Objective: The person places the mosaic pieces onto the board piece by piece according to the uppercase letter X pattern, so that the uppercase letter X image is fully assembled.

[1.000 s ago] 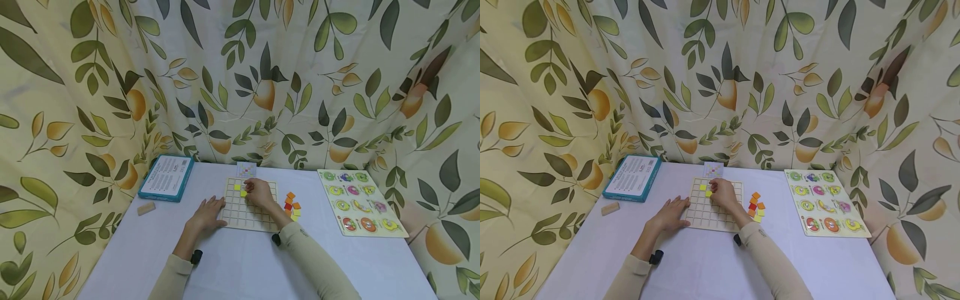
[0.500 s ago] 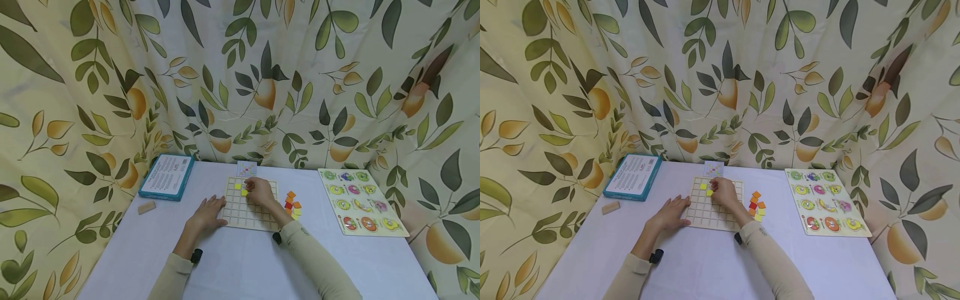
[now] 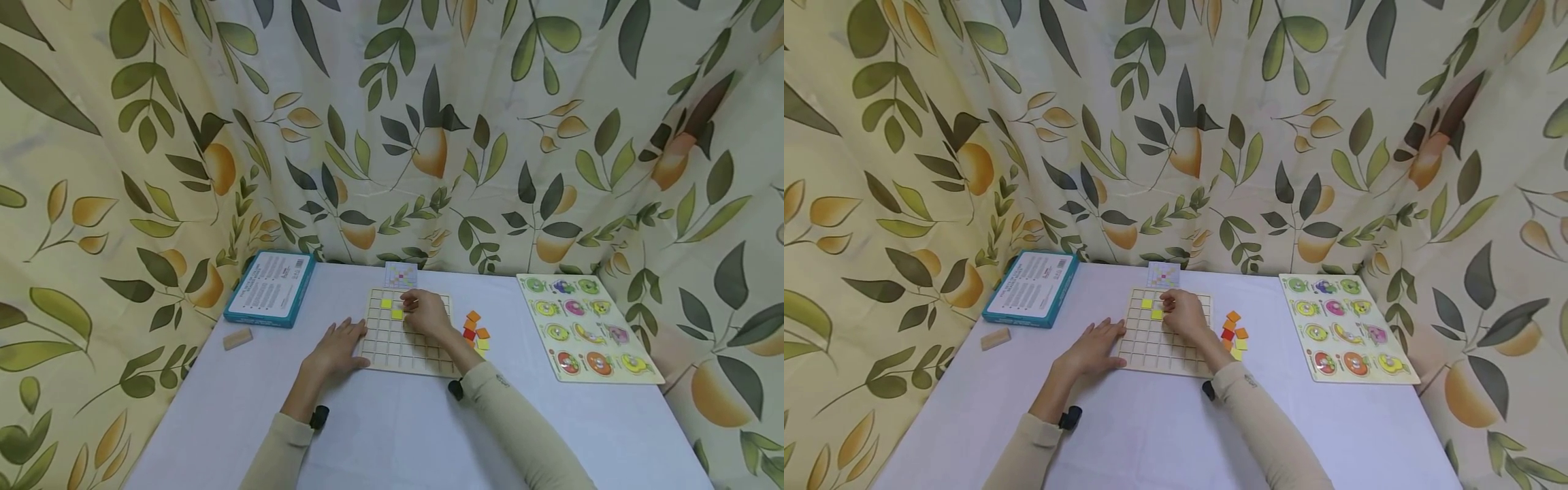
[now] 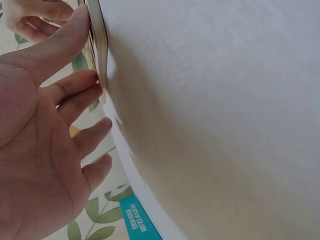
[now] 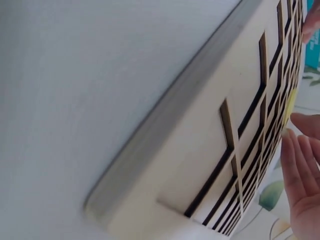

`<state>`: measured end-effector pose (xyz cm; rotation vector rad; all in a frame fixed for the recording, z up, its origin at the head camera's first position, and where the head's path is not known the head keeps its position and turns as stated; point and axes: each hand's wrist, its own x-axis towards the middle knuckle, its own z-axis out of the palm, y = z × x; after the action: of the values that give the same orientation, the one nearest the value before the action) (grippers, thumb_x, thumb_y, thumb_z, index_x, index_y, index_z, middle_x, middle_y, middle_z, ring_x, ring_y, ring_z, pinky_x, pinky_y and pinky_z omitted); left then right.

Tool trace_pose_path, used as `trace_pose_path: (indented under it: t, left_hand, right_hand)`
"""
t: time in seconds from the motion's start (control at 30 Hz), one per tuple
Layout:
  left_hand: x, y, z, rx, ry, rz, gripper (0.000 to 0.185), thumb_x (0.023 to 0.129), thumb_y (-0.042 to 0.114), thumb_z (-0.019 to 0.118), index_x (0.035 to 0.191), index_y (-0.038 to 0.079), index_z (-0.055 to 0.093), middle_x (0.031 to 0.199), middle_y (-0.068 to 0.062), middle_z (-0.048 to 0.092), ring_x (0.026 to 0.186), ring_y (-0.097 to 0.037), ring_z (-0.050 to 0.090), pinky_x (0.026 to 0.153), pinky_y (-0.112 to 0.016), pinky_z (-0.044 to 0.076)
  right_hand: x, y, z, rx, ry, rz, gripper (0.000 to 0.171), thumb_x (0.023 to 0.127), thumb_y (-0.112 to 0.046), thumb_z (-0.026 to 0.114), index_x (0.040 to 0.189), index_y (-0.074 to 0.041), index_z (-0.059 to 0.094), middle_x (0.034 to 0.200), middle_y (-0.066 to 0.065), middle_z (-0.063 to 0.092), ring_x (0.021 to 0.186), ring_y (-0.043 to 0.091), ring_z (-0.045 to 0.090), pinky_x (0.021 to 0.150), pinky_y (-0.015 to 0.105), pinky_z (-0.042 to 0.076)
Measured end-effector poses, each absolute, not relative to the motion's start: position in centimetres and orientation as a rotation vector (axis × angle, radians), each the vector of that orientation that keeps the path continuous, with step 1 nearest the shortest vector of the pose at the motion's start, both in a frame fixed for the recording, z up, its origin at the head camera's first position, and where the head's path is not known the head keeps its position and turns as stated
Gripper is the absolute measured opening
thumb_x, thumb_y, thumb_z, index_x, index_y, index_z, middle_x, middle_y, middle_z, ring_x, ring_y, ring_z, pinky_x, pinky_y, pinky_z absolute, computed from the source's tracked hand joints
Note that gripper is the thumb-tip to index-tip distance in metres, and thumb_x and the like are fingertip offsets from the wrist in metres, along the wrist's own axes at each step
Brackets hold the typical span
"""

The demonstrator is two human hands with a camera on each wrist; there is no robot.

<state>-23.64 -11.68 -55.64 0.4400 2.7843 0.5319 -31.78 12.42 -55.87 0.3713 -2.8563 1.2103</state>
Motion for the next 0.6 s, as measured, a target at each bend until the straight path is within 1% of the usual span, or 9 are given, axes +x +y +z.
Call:
trace_pose_path:
  t: [0.13, 0.3, 0.47, 0.6]
  left_hand:
    - [-23.7, -11.6, -55.7, 0.432, 2.784, 0.539, 0.080, 0.089, 0.039, 0.083, 0.156, 0.014, 0.047, 0.167, -0.008, 0.038, 0.159, -0.031, 0.020, 0.131, -0.052, 0.011]
    - [-23.7, -11.5, -55.6, 0.429, 2.787, 0.539, 0.082, 0.089, 0.039, 0.083, 0.157, 0.013, 0.045, 0.167, -0.009, 0.038, 0.159, -0.031, 0.020, 0.131, -0.052, 0.011]
    - [-23.5, -11.5, -55.4, 0.418, 2.793, 0.530, 0.082, 0.089, 0.039, 0.083, 0.158, 0.013, 0.045, 0.166, -0.010, 0.038, 0.159, -0.031, 0.021, 0.131, -0.052, 0.011]
    - [-23.4, -11.5, -55.4, 0.422, 2.792, 0.528, 0.081, 0.090, 0.039, 0.082, 0.157, 0.013, 0.045, 0.166, -0.010, 0.039, 0.159, -0.031, 0.021, 0.131, -0.052, 0.011]
  right_hand:
    - [-31.4, 12.9, -55.6, 0.379, -2.881, 1.233, 0.038, 0.084, 0.004, 0.077, 0.121, -0.004, 0.074, 0.104, 0.005, 0.075, 0.099, 0.021, 0.075, 0.087, 0.038, 0.063]
    - [-30.6, 14.0, -54.8, 0.383, -2.882, 1.244, 0.036, 0.087, 0.002, 0.076, 0.122, -0.004, 0.073, 0.109, 0.009, 0.075, 0.101, 0.024, 0.074, 0.089, 0.042, 0.063]
    - [-29.8, 16.0, -54.4, 0.418, -2.830, 1.199, 0.037, 0.086, 0.005, 0.075, 0.121, -0.003, 0.073, 0.108, 0.012, 0.075, 0.099, 0.026, 0.075, 0.086, 0.042, 0.063]
    - [-28.8, 17.8, -54.1, 0.424, -2.785, 1.222, 0.039, 0.084, 0.008, 0.075, 0.122, -0.001, 0.073, 0.109, 0.016, 0.075, 0.099, 0.030, 0.075, 0.084, 0.043, 0.064]
